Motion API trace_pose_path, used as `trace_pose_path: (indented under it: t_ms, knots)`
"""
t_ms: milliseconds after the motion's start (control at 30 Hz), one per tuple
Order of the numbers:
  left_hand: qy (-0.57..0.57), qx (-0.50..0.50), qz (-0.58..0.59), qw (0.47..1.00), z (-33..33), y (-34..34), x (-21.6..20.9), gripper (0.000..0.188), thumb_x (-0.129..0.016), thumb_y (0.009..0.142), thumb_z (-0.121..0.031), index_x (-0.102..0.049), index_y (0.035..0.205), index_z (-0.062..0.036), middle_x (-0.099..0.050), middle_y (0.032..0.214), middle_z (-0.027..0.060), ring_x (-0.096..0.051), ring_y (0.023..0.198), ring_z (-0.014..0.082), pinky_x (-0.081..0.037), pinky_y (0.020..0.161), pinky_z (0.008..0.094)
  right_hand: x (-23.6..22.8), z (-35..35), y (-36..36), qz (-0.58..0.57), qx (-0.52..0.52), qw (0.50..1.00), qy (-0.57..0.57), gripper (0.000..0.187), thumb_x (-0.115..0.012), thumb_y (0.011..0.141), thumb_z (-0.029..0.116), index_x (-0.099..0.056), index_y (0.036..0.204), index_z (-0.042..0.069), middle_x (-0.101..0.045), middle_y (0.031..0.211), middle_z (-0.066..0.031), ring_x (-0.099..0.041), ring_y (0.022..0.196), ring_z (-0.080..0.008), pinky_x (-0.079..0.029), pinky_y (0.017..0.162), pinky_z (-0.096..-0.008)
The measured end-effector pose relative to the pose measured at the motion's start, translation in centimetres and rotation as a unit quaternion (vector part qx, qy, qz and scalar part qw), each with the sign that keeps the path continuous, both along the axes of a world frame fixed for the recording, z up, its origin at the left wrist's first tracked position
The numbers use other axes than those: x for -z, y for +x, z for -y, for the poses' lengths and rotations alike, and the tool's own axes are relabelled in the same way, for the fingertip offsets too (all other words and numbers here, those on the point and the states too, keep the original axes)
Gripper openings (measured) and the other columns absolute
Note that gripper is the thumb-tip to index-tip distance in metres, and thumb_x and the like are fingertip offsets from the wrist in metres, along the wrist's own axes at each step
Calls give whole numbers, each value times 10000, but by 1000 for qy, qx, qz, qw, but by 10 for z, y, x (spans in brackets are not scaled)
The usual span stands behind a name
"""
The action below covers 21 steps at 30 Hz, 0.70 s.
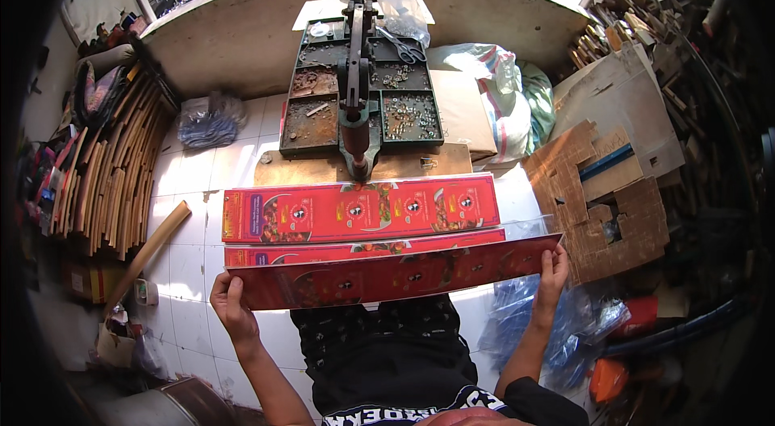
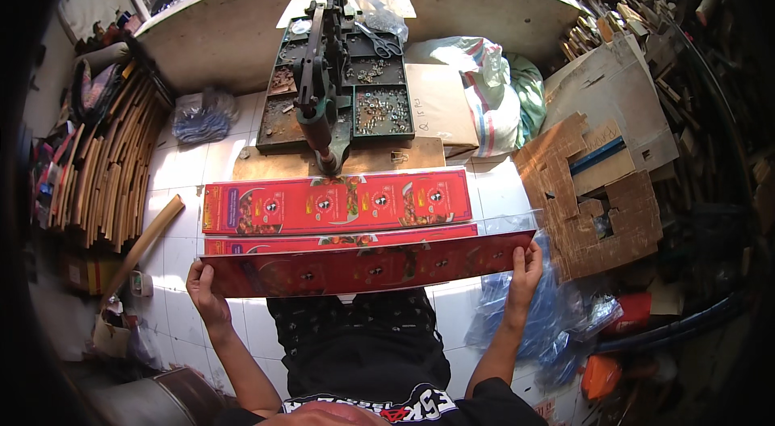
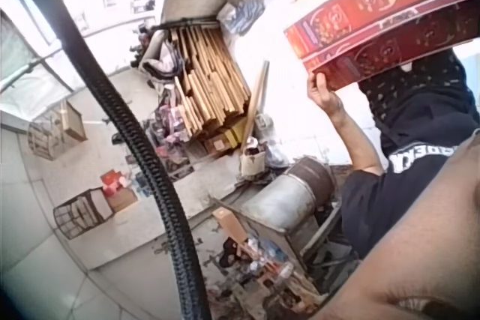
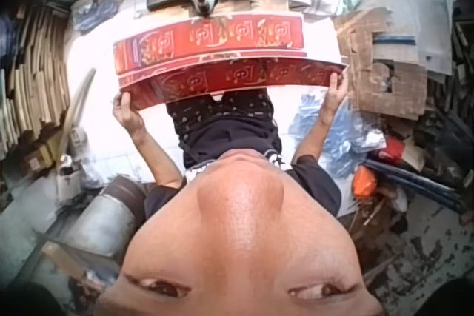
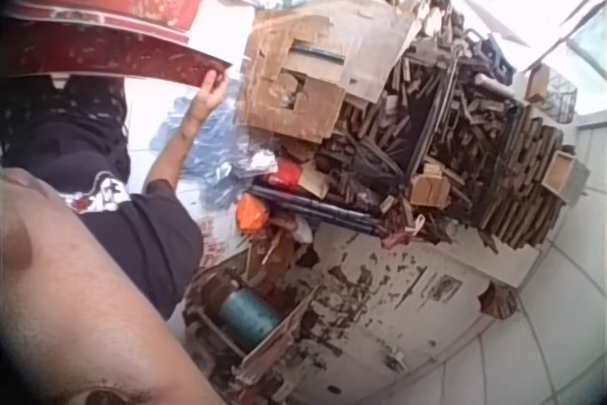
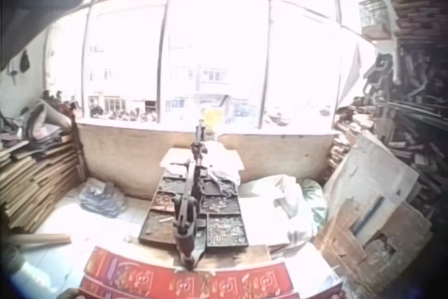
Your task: The person places a plastic sheet over the opening of a product box and uses a manual press to secure a small metal rivet through the sheet and the box cardboard.
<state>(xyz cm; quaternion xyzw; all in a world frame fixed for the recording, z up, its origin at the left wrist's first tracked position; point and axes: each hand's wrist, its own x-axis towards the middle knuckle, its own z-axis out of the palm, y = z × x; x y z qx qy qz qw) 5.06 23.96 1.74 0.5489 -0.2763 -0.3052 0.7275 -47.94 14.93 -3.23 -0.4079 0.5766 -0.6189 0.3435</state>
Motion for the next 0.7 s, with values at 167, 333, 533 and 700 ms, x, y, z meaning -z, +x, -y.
trace_pose_path:
  t_ms: [167, 333, 533, 700]
  knots:
    - [-33, -16, 46, 998, 1, 10, 5, 113, -591, 957, -113, -622, 959, -5, -654, 878, 35, -586, 791, 85, -472, 736, 227, 5, 11, 10, 10, 31, 999, -28, 306, -570, 1028, 210, -543, 1266, 19, -622, 1124, -44, -584, 1002, -111, -471, 888, -261]
    - [-21, -21, 40, 999, 13, 10, 10, 104, -564, 1010, -92, -613, 981, -5, -638, 915, 32, -607, 872, 107, -492, 863, 270, 5, 20, 12, 93, 27, 989, -113, 291, -535, 1042, 245, -547, 1251, 42, -627, 1144, -66, -616, 995, -155, -520, 843, -284]
    - [-27, -58, 57, 996, 15, 20, 13, 138, -538, 1030, -126, -605, 1036, -6, -640, 963, 41, -607, 897, 121, -494, 862, 295, 8, 42, 21, 54, 72, 995, -39, 446, -503, 1046, 389, -544, 1299, 25, -630, 1140, -77, -617, 963, -169, -507, 853, -312]
    - [-52, -66, 56, 995, 18, 22, 10, 173, -501, 1052, -153, -596, 1109, -22, -627, 1020, 33, -593, 946, 109, -473, 874, 295, -2, 57, 39, 41, 101, 994, -28, 424, -522, 1040, 387, -571, 1248, 21, -630, 1080, -63, -608, 943, -156, -487, 841, -299]
